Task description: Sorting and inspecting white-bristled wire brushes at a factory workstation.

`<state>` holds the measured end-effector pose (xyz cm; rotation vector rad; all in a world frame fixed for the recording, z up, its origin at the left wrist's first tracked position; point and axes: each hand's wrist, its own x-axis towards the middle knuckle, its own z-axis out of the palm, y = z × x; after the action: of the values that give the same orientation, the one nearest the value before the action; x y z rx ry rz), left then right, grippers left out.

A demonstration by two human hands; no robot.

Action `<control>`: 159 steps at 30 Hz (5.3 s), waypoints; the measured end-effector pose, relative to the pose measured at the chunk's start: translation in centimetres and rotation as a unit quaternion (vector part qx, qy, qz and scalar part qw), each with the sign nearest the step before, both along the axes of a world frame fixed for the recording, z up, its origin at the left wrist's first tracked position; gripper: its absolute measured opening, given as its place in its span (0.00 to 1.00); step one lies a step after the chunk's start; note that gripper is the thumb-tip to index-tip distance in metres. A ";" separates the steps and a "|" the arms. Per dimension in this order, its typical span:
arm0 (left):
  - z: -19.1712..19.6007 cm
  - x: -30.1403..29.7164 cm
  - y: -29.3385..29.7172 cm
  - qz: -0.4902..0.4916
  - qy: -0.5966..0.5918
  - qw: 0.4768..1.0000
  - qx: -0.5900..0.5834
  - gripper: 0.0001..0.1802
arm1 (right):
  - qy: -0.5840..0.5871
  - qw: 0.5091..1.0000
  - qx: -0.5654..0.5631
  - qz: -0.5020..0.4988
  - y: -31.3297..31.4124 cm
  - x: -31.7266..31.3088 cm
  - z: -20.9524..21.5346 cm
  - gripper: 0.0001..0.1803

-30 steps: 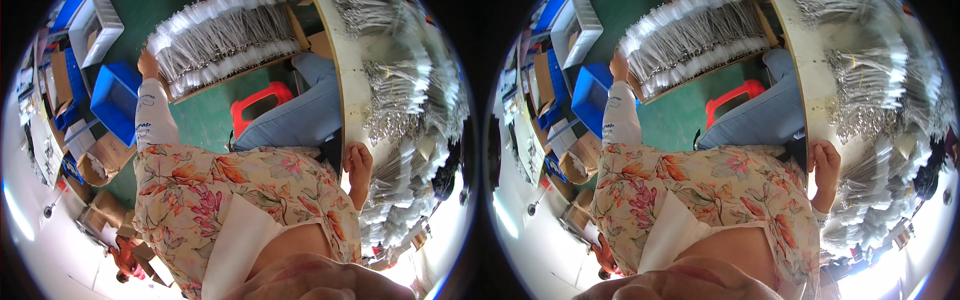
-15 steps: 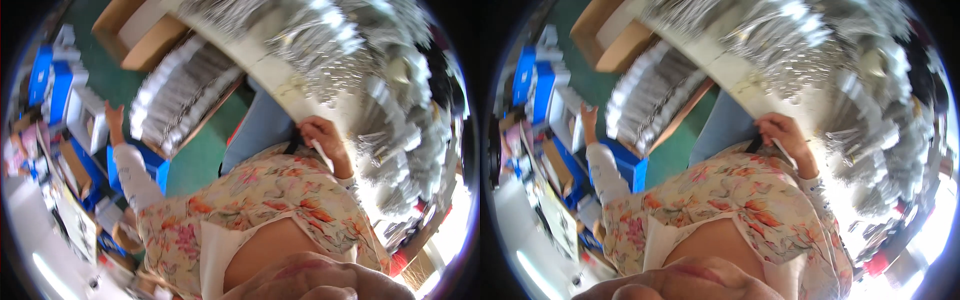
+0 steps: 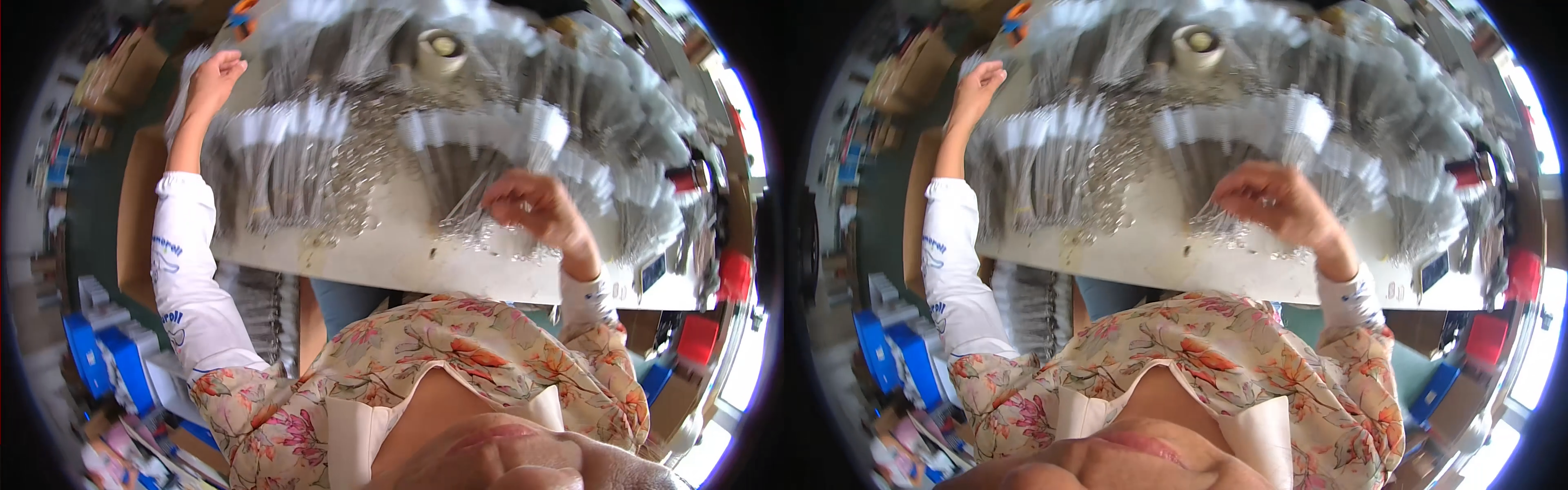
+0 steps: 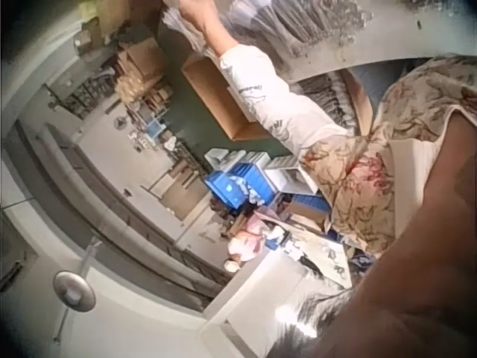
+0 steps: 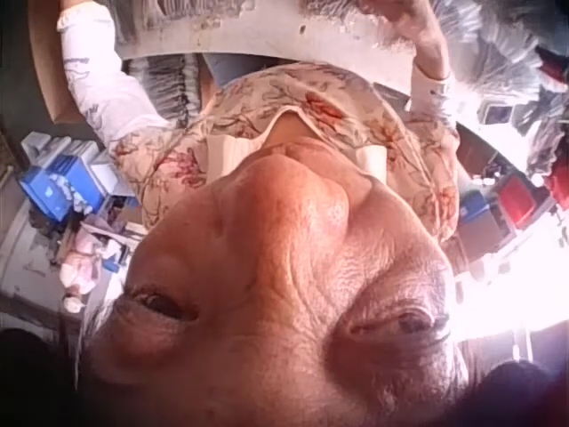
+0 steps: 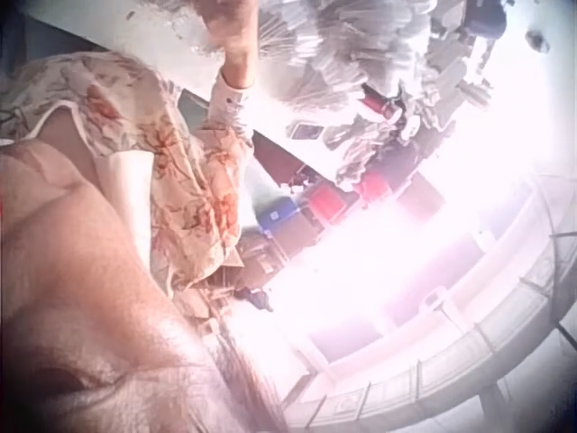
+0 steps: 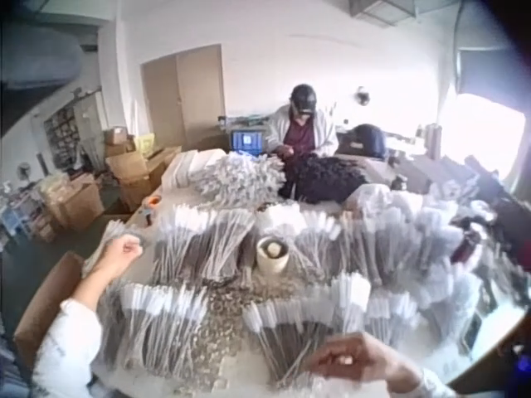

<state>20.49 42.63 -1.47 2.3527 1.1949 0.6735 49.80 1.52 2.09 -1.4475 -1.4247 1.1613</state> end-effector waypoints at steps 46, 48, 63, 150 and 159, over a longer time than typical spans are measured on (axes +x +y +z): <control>-2.0 13.4 4.7 0.093 -0.316 0.944 -0.016 0.09 | -0.299 0.913 -0.072 -0.270 10.8 26.6 -5.8 0.15; -0.7 17.5 0.6 0.023 -0.221 0.972 0.073 0.11 | -0.282 0.917 -0.099 -0.265 9.6 27.0 -4.7 0.14; -3.5 19.7 0.2 -0.033 0.155 0.979 0.126 0.10 | -0.090 0.865 0.007 -0.493 -3.8 37.7 -0.9 0.06; -5.1 4.6 -25.7 -0.047 -0.228 0.935 -0.267 0.10 | -0.021 0.992 0.052 -0.109 -1.3 -7.6 -2.5 0.08; 0.0 4.1 -31.8 -0.200 -0.356 0.843 -0.349 0.07 | 0.213 0.972 0.054 -0.083 0.2 -10.2 -0.6 0.06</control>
<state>24.59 10.80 -1.44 1.4420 0.4583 0.7060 39.64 1.69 1.53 -1.1314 -1.0333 1.1813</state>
